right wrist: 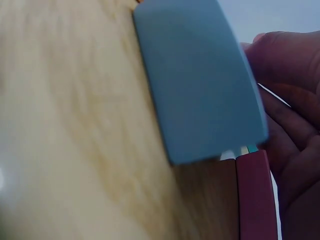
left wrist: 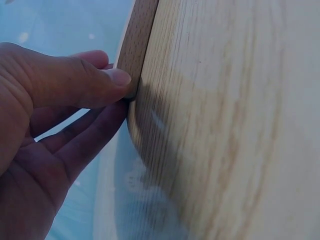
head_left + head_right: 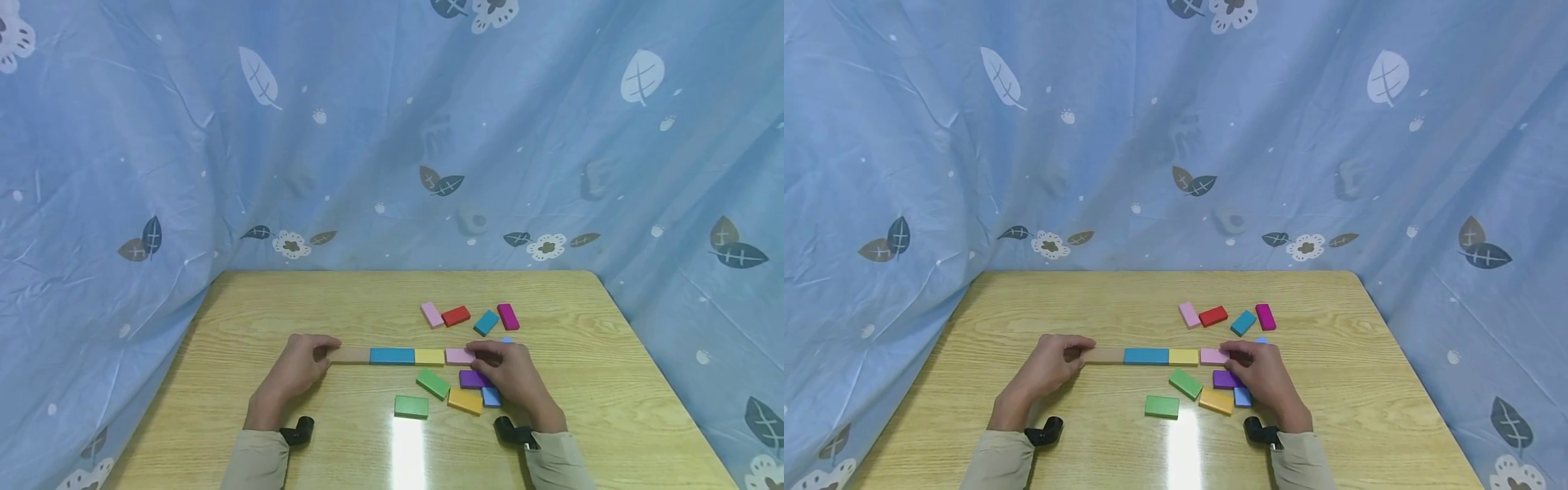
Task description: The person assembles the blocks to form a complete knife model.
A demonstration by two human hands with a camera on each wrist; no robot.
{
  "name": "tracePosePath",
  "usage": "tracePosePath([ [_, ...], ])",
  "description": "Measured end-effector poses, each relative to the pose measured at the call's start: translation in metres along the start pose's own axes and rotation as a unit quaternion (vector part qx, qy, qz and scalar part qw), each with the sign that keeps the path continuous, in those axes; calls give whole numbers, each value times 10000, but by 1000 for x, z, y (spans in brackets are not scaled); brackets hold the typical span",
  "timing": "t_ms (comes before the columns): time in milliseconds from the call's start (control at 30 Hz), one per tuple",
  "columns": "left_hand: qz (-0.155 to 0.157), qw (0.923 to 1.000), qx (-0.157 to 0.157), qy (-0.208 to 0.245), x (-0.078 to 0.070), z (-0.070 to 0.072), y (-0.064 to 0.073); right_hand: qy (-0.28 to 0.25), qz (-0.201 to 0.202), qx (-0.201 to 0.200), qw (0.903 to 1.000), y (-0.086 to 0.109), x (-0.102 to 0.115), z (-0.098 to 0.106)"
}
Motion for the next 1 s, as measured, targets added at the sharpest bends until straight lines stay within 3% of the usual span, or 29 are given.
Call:
tracePosePath([
  [733, 1, 10000, -15, -83, -2, -2, 0, -80, -54, 122, 9999, -1, 1, -3],
  [1000, 34, 10000, -23, -36, -3, -1, 0, -234, -38, 9, 9997, 5, 1, 15],
])
Point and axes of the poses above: each hand's wrist, its own y-axis away from the middle knuckle, its own z-axis out of the back of the hand, x = y × z, the point moved 2 cm from there along -y, towards the middle knuckle, and after that the axes turned 8 degrees about x, right-handed, at the moved point
